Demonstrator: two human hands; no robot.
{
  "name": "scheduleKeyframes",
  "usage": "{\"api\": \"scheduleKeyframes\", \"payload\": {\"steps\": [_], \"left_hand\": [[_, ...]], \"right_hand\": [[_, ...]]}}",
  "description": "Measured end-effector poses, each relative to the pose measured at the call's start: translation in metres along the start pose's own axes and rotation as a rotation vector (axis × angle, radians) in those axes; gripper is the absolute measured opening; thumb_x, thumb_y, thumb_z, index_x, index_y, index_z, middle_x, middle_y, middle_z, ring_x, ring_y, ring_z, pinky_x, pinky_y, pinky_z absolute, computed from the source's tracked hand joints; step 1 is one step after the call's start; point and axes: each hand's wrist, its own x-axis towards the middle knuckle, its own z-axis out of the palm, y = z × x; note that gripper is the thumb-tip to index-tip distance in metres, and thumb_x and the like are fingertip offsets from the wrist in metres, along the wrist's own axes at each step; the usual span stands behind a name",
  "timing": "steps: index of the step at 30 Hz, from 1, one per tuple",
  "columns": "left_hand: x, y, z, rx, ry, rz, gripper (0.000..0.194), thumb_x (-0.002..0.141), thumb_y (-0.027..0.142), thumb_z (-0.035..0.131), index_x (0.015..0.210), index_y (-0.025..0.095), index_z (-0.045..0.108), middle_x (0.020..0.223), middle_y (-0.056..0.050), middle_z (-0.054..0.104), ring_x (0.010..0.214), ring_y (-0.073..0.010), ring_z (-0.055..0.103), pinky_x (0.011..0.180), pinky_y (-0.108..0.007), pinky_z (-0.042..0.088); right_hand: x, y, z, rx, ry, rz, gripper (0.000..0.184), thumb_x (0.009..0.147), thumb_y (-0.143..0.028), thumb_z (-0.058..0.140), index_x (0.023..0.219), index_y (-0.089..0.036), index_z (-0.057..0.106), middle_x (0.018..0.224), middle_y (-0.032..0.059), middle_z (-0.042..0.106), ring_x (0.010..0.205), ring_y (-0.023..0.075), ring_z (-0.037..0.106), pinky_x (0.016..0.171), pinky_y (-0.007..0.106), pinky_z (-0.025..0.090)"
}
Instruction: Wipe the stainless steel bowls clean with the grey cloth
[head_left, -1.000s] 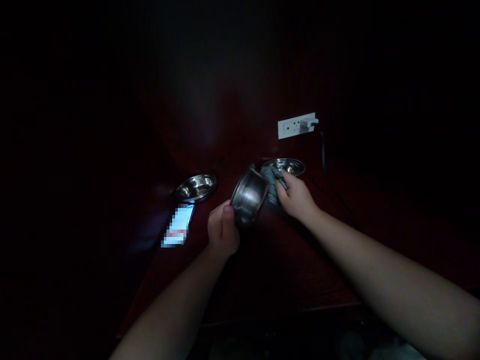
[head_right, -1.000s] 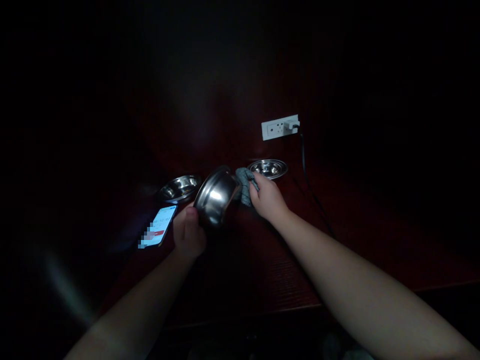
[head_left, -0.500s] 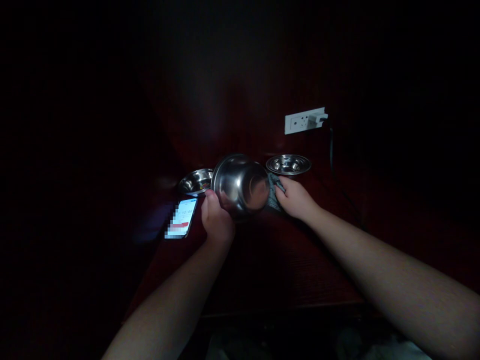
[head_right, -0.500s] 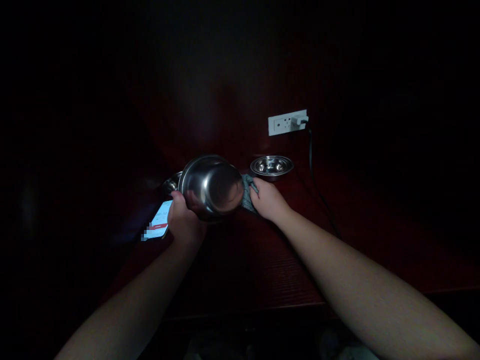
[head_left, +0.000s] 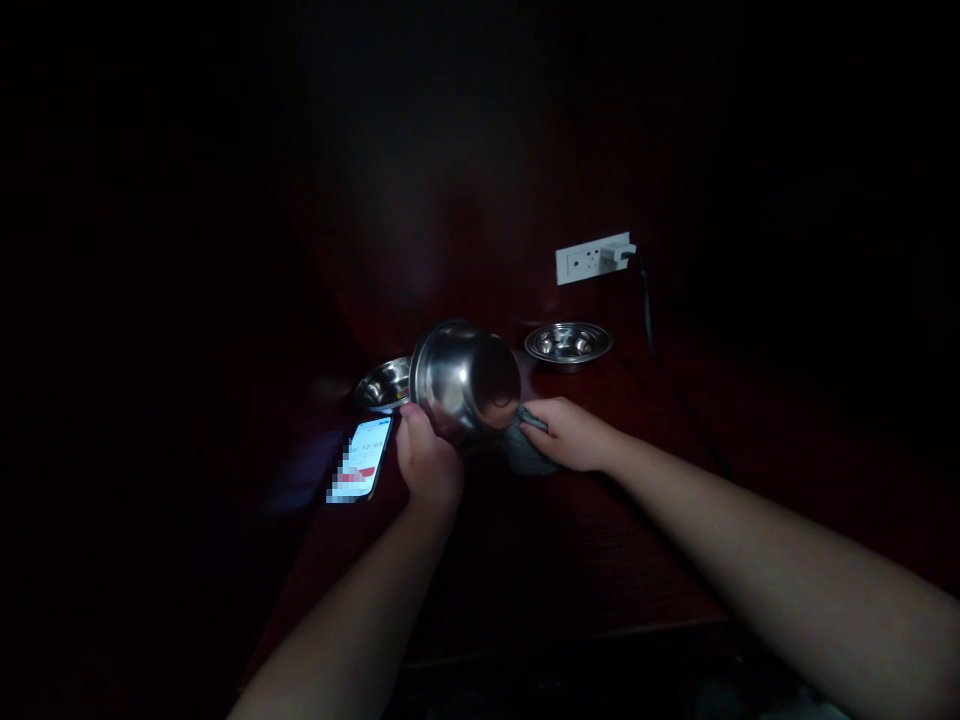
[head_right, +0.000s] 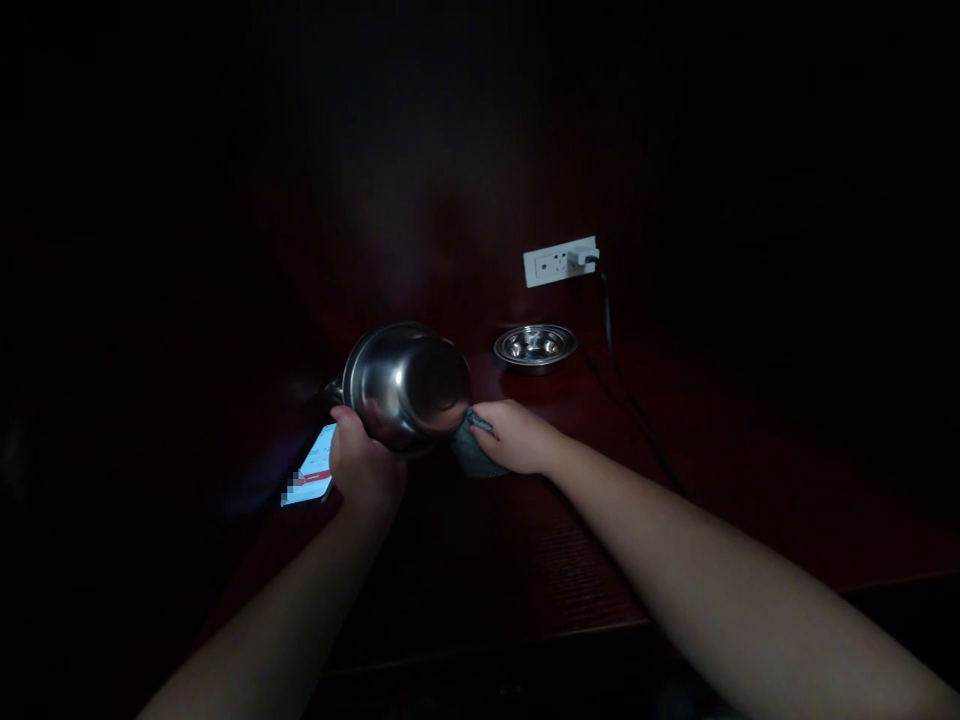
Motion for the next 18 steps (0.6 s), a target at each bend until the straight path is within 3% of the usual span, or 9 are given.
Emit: {"api": "scheduleKeyframes", "payload": {"steps": [6,15,18], "left_hand": [[-0.004,0.008,-0.002,0.037,-0.174,0.001,0.046,0.092,0.053,0.039,0.077,0.018,0.065,0.075,-0.006,0.067,0.072,-0.0187,0.063,0.067,-0.028,0.049],[-0.003,-0.004,-0.006,0.084,-0.421,0.253,0.049,0.092,0.055,0.036,0.080,0.017,0.065,0.076,-0.005,0.067,0.069,-0.0166,0.060,0.063,-0.027,0.048],[-0.001,-0.007,-0.008,0.129,-0.515,0.279,0.040,0.092,0.049,0.042,0.083,0.016,0.065,0.077,-0.003,0.067,0.069,-0.0150,0.061,0.063,-0.025,0.047]], "right_hand": [[-0.003,-0.014,0.000,0.089,-0.102,-0.052,0.019,0.083,-0.017,0.047,0.065,-0.020,0.045,0.061,-0.0037,0.051,0.055,0.0097,0.045,0.053,0.022,0.033],[-0.005,-0.021,0.001,0.201,-0.149,-0.068,0.014,0.078,-0.013,0.048,0.065,-0.018,0.051,0.061,-0.0034,0.054,0.055,0.0091,0.049,0.052,0.021,0.036],[-0.004,-0.019,0.000,0.226,-0.142,-0.042,0.014,0.074,-0.012,0.048,0.062,-0.018,0.048,0.056,-0.0050,0.049,0.052,0.0081,0.045,0.049,0.020,0.033]]}}
